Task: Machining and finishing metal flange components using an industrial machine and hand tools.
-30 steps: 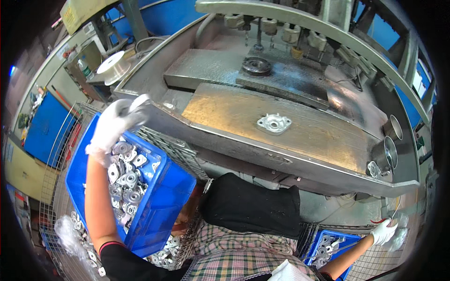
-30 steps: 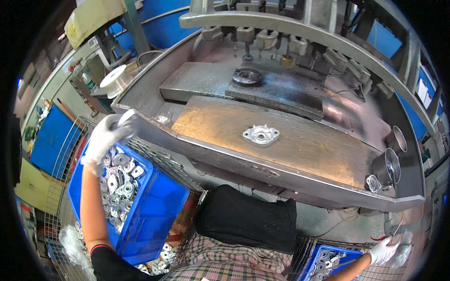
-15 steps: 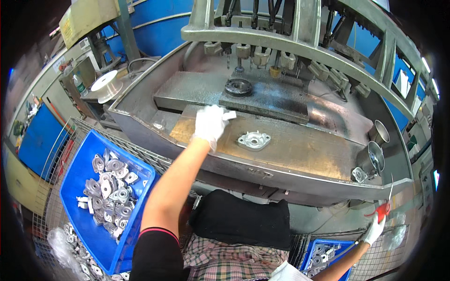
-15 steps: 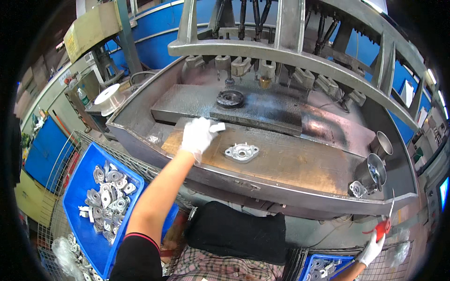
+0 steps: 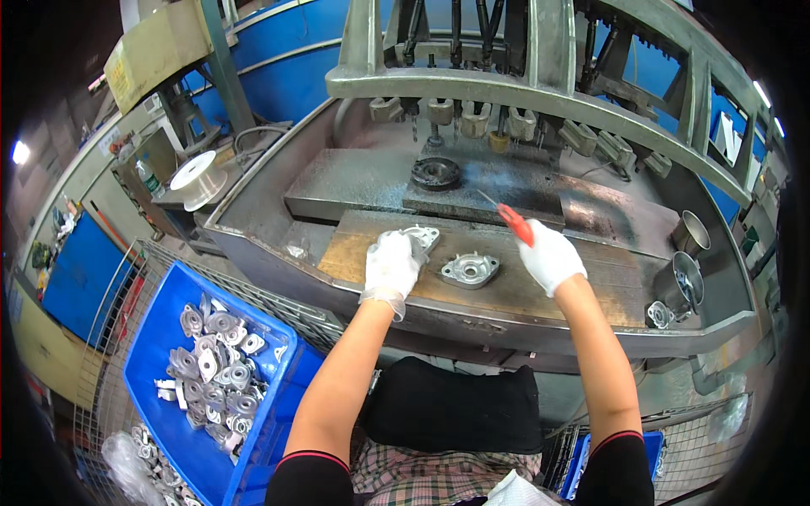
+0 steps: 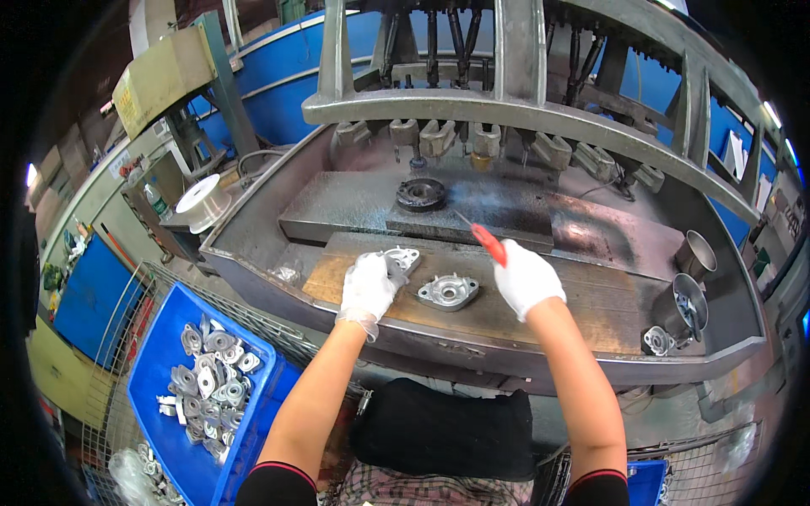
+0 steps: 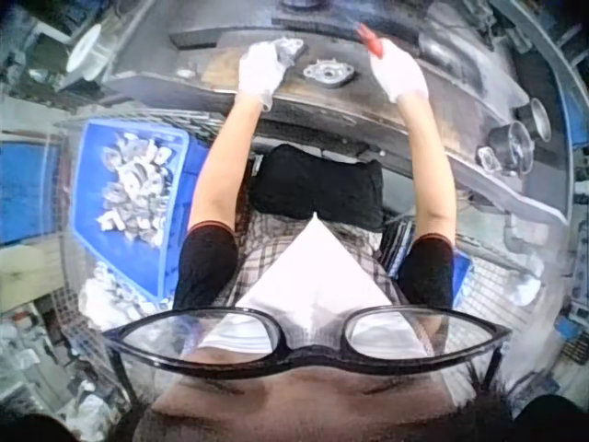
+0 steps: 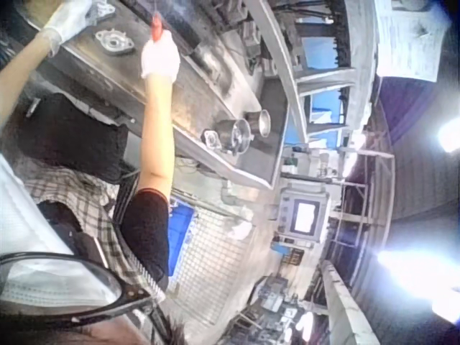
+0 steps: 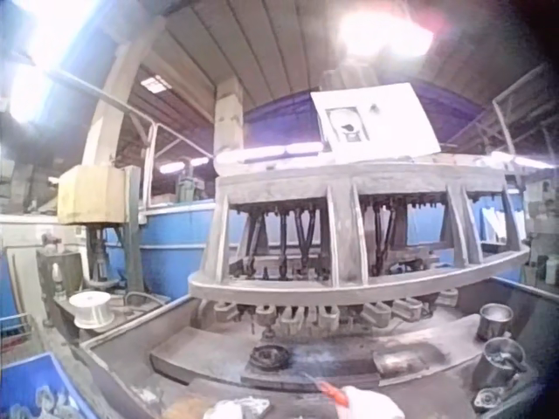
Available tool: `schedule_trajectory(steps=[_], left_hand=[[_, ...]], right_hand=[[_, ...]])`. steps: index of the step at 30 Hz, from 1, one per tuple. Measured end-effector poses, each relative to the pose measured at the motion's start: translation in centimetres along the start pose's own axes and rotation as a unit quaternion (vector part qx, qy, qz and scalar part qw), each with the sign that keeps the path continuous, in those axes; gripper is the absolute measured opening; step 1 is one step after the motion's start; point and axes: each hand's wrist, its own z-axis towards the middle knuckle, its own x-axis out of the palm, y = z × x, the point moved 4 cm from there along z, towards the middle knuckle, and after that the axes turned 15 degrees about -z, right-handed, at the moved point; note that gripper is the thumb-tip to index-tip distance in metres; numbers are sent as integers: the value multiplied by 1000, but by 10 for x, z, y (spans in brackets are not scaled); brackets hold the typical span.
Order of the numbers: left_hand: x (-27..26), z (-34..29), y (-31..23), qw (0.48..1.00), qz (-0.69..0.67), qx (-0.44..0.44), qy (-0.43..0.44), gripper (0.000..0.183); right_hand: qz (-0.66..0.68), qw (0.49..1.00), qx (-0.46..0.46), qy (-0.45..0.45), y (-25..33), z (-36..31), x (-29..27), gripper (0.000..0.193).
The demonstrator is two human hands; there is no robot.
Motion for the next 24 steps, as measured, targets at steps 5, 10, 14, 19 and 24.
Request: schedule_trajectory(steps=[5, 10, 14, 19, 24], left_hand=[[6, 1, 5, 999, 15, 26, -11, 24], [9, 3, 10, 1000, 16, 23, -5, 26], [11, 3, 12, 998, 55, 20, -5, 23], [12, 1, 16, 991, 107, 52, -57, 14], [10, 17, 12, 982, 101, 100, -122, 10]], right_hand=[[-58, 998, -19, 30, 39, 31, 13, 23], [-56, 995, -78, 10, 68, 31, 19, 21], [-66, 997, -42, 6, 54, 39, 18, 22], [-51, 998, 28, 2, -6, 16, 10, 27], [65, 991, 94, -75, -85, -50, 2, 34]])
